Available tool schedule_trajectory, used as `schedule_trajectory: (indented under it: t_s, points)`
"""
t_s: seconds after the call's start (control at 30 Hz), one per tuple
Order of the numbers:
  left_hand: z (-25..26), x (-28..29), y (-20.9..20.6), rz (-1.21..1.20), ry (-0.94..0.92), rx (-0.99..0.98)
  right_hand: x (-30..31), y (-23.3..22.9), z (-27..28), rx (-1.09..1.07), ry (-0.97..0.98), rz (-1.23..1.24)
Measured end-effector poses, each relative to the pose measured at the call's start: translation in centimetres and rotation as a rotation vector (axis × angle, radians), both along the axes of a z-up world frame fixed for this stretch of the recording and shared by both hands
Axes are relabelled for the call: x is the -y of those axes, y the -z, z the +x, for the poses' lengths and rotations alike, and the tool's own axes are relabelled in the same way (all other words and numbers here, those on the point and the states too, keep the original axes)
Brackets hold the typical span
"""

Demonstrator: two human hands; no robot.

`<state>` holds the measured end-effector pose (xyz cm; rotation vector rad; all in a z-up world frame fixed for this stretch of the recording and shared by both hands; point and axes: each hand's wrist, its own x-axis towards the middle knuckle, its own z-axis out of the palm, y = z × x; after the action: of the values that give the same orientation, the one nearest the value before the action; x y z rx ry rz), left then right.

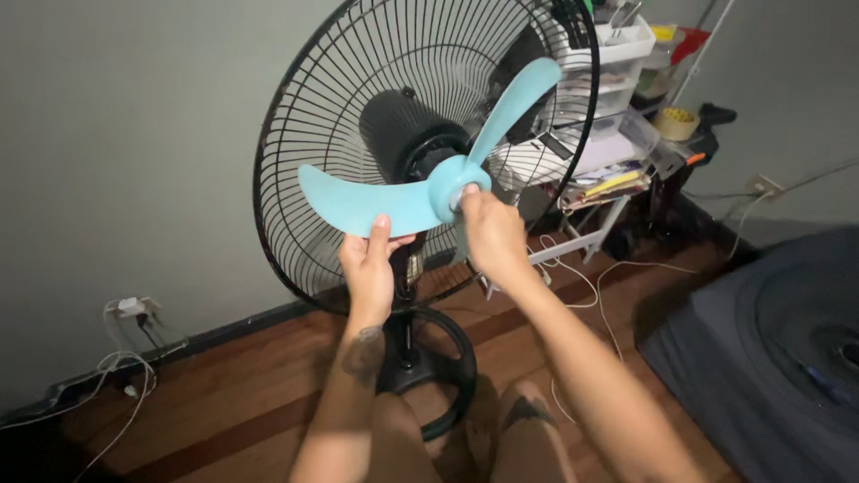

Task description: The person disassembles and reassembles a standing fan. They remove the front grille and fan blade, then reattach the grille, insert the blade, and secure it with a nut.

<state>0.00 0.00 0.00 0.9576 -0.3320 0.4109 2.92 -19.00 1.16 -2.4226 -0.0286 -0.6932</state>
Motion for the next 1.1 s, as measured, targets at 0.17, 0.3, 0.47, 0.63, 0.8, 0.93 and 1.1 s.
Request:
schedule_trajectory:
  t_s: [0.17, 0.3, 0.47, 0.63, 0.8, 0.93, 1.1]
  points:
    - [0.0, 0.0, 0.0, -0.006, -0.01, 0.009, -0.5, -3.3, -3.3, -0.141, -0.106, 0.179]
    - [-0.1, 0.0, -0.1, -0.004, -0.014, -0.022, -2.1, -4.8, -5.8, 0.321, 0.024, -0.41]
    - [0.0, -0.2, 0.0, 0.031, -0.03, -0.016, -0.3, -5.0, -5.0, 0.441, 0.061, -0.85]
    - [0.4, 0.2, 0.1, 0.02, -0.039, 0.009, 0.6, -2.6, -1.6, 0.202, -0.131, -0.175]
    - [0.0, 0.8, 0.3, -0.011, -0.066, 0.051, 0.1, -1.4, -1.2, -0.124, -0.243, 0.539]
    - [-0.5, 0.5, -0.8, 0.013, -0.063, 0.01, -0.9, -4.1, -4.1, 0.12, -0.135, 0.211]
    - [-0.8, 0.3, -0.8, 0.053, -0.054, 0.023, -2.0, -7.0, -6.6, 0.429, 0.056, -0.731]
